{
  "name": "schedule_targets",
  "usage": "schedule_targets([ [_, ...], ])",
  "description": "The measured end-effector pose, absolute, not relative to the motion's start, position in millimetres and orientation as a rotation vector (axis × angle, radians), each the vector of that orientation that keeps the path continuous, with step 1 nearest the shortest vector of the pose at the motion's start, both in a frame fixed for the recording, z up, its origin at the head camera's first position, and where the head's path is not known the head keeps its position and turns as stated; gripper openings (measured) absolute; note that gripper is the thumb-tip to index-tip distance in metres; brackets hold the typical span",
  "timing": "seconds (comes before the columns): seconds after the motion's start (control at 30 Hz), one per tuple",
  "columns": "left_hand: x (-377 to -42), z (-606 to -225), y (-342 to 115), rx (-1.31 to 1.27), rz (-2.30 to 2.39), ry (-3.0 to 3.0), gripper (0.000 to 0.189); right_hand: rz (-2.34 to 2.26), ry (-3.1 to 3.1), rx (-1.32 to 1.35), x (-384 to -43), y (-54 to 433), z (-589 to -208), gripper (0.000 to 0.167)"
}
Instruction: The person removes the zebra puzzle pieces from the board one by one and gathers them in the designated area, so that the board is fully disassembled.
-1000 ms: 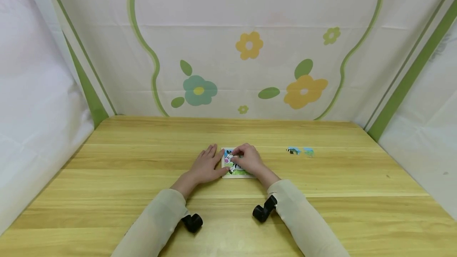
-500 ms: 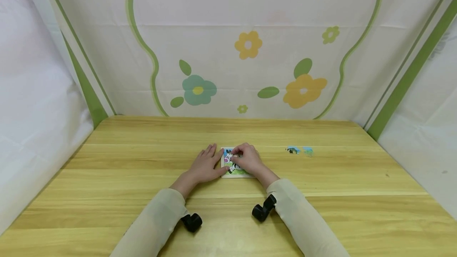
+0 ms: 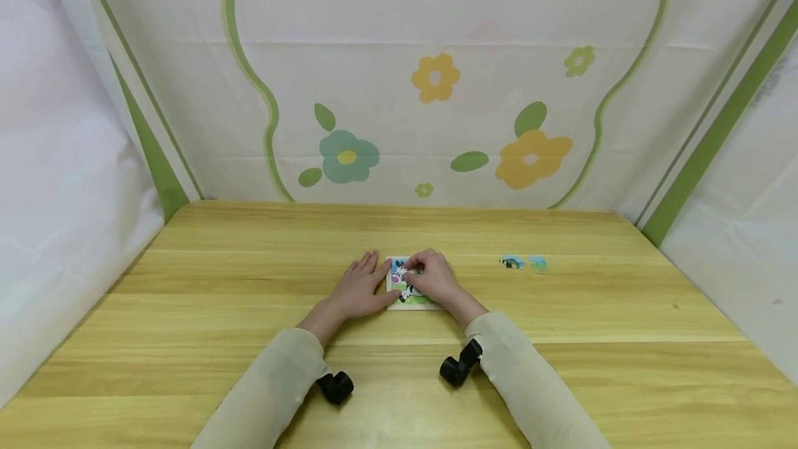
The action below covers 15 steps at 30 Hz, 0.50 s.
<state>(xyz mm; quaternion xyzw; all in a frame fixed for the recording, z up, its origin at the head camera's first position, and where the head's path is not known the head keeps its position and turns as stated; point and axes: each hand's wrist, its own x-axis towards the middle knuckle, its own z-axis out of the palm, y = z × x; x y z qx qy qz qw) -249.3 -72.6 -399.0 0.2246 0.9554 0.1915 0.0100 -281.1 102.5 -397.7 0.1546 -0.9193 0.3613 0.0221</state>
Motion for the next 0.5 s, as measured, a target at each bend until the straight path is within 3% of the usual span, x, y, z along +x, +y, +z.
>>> schedule_targets([
  [0.5,-250.7,-399.6,-72.8,0.701,0.589,2.978,0.068,1.14,-2.845,0.477,-282.1,101.5,-396.3,0.01],
])
